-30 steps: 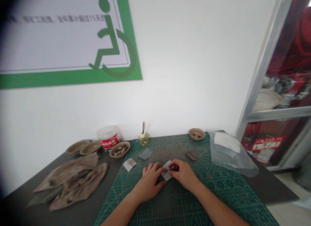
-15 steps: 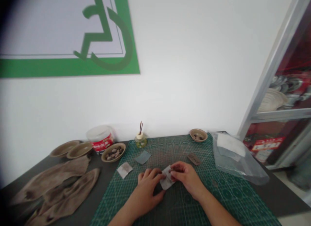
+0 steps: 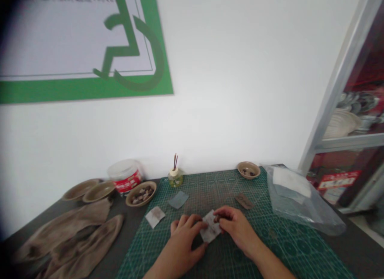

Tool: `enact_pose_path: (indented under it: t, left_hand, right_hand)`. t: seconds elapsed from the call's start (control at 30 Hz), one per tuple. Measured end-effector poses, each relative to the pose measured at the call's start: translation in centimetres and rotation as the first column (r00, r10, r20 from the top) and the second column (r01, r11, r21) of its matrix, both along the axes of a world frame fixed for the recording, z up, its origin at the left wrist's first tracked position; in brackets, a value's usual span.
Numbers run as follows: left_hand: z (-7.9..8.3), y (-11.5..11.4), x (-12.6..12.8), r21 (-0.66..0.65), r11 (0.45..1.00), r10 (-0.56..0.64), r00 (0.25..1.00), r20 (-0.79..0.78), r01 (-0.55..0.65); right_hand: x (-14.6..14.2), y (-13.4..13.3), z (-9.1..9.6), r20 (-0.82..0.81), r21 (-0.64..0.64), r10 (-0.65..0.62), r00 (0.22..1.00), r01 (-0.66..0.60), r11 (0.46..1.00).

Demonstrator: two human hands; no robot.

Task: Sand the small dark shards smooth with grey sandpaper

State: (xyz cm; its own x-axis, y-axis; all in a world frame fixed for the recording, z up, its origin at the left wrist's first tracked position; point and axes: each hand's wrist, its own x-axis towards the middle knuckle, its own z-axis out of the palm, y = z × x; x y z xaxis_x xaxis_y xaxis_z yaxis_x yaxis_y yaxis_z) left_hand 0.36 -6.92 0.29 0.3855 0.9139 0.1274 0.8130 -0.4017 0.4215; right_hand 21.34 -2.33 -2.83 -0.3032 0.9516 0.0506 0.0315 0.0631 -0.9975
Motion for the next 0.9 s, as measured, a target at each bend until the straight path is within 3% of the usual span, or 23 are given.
enact_pose_path:
  t: [0.4, 0.63, 0.9]
  left_hand:
    - [-0.10, -0.28, 0.03, 0.033, 0.999, 0.018, 1.000, 0.022, -0.018]
    - [0.05, -0.38, -0.04, 0.031, 0.999, 0.010, 1.000, 0.014, -0.011]
    - [0.12, -0.19, 0.14, 0.038, 0.999, 0.003, 1.000, -0.022, -0.002]
  right_hand:
    - [0.39, -0.04, -0.83, 0.041, 0.035, -0.019, 0.999, 0.018, 0.999]
    - [0.25, -0.11, -0.69, -0.129, -0.034, 0.008, 0.992, -0.012, 0.999]
    - [0.16, -0.21, -0.70, -0.046, 0.013, 0.037, 0.998, -0.037, 0.999]
